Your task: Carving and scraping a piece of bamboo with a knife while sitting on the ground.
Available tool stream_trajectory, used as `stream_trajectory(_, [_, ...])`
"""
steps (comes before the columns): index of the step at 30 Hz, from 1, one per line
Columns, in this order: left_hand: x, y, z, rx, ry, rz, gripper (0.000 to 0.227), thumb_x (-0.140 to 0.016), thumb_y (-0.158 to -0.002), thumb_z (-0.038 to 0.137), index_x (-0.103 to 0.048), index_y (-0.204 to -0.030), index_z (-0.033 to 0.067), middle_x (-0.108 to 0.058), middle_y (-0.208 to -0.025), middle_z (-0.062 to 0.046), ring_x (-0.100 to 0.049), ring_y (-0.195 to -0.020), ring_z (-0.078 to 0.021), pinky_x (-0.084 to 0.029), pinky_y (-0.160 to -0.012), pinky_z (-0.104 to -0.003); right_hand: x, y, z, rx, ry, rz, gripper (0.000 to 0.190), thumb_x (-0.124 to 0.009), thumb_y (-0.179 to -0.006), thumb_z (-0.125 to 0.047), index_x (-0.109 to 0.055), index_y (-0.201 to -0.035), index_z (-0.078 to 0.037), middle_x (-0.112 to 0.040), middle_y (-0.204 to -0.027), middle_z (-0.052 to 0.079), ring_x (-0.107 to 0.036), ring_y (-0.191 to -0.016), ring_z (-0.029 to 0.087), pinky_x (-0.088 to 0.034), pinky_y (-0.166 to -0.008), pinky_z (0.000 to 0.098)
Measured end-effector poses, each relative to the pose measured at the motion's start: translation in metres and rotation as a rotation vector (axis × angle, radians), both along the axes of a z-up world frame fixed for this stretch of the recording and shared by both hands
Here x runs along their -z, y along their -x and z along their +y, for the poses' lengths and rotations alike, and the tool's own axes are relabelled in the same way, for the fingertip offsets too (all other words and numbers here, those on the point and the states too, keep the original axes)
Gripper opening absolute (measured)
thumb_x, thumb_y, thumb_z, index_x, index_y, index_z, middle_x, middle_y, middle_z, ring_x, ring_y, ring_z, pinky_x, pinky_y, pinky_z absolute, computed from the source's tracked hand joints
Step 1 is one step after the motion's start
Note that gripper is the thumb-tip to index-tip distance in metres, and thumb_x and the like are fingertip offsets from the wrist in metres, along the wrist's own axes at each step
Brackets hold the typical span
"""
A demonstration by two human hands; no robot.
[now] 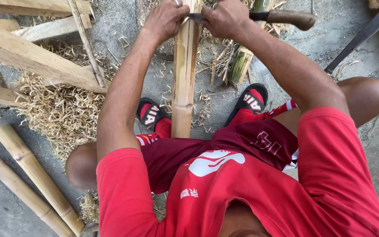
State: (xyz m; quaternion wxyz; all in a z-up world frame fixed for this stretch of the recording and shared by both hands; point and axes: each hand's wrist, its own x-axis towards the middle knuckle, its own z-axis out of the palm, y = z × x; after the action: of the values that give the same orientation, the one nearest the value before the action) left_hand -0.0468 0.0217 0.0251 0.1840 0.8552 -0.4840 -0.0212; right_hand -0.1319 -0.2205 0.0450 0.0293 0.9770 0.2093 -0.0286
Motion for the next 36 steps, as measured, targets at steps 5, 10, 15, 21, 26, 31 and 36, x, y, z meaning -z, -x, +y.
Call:
stream_trajectory(5, [-0.005, 0.012, 0.005, -0.007, -0.007, -0.004, 0.007, -0.063, -0.100, 0.009, -0.067, -0.104, 0.0134, -0.064, -0.096, -0.007, -0.067, -0.095, -0.0288, -0.057, -0.081, -0.045, -0.014, 0.015, 0.007, -0.023, 0.017, -0.077, 0.037, -0.060, -0.109, -0.050, -0.071, -0.097, -0.017, -0.056, -0.046, 0.000, -0.057, -0.036, 0.012, -0.047, -0.033, 0.0304])
stream_trajectory(10, [0.005, 0.032, 0.019, 0.002, -0.055, 0.010, 0.007, -0.063, -0.099, 0.009, -0.065, -0.105, 0.0129, -0.063, -0.095, -0.007, -0.066, -0.094, -0.0281, -0.057, -0.079, -0.046, -0.014, 0.034, 0.016, -0.067, -0.036, -0.099, 0.036, -0.060, -0.108, -0.049, -0.068, -0.093, -0.018, -0.057, -0.049, 0.000, -0.058, -0.039, 0.016, -0.047, -0.035, 0.0332])
stream_trajectory(15, [0.010, 0.053, 0.024, 0.015, -0.134, 0.134, 0.004, -0.060, -0.103, 0.010, -0.063, -0.106, 0.0092, -0.059, -0.091, -0.011, -0.063, -0.085, -0.0285, -0.057, -0.074, -0.044, 0.009, 0.056, 0.022, -0.018, -0.138, 0.080, 0.040, -0.054, -0.112, -0.045, -0.066, -0.094, -0.012, -0.053, -0.048, -0.002, -0.050, -0.034, 0.011, -0.042, -0.029, 0.0328])
stream_trajectory(21, [-0.006, 0.085, 0.044, 0.035, -0.044, 0.089, 0.004, -0.060, -0.101, 0.011, -0.063, -0.104, 0.0100, -0.061, -0.093, -0.010, -0.064, -0.090, -0.0314, -0.055, -0.077, -0.047, -0.001, 0.083, 0.039, 0.028, -0.217, 0.160, 0.042, -0.056, -0.115, -0.046, -0.064, -0.094, -0.010, -0.057, -0.052, 0.002, -0.058, -0.037, 0.019, -0.044, -0.029, 0.0390])
stream_trajectory(26, [-0.018, 0.105, 0.052, 0.023, -0.016, 0.159, 0.006, -0.062, -0.099, 0.011, -0.063, -0.104, 0.0087, -0.062, -0.096, -0.012, -0.064, -0.091, -0.0346, -0.054, -0.079, -0.049, -0.016, 0.104, 0.049, -0.045, -0.179, -0.011, 0.038, -0.057, -0.108, -0.048, -0.064, -0.096, -0.013, -0.054, -0.047, 0.001, -0.055, -0.037, 0.019, -0.044, -0.034, 0.0382])
stream_trajectory(31, [-0.016, 0.116, 0.059, 0.037, 0.008, 0.144, 0.008, -0.063, -0.095, 0.009, -0.063, -0.103, 0.0096, -0.063, -0.098, -0.011, -0.065, -0.095, -0.0347, -0.054, -0.080, -0.049, -0.010, 0.114, 0.056, -0.004, -0.169, 0.147, 0.042, -0.055, -0.114, -0.044, -0.063, -0.094, -0.009, -0.055, -0.047, -0.001, -0.055, -0.034, 0.016, -0.044, -0.030, 0.0376])
stream_trajectory(36, [-0.025, 0.136, 0.071, 0.053, -0.003, 0.213, 0.013, -0.067, -0.098, 0.019, -0.063, -0.104, 0.0081, -0.061, -0.094, -0.013, -0.064, -0.093, -0.0359, -0.054, -0.079, -0.050, -0.010, 0.138, 0.062, -0.086, -0.251, -0.046, 0.037, -0.058, -0.106, -0.047, -0.064, -0.091, -0.014, -0.055, -0.049, 0.002, -0.056, -0.041, 0.021, -0.045, -0.038, 0.0387])
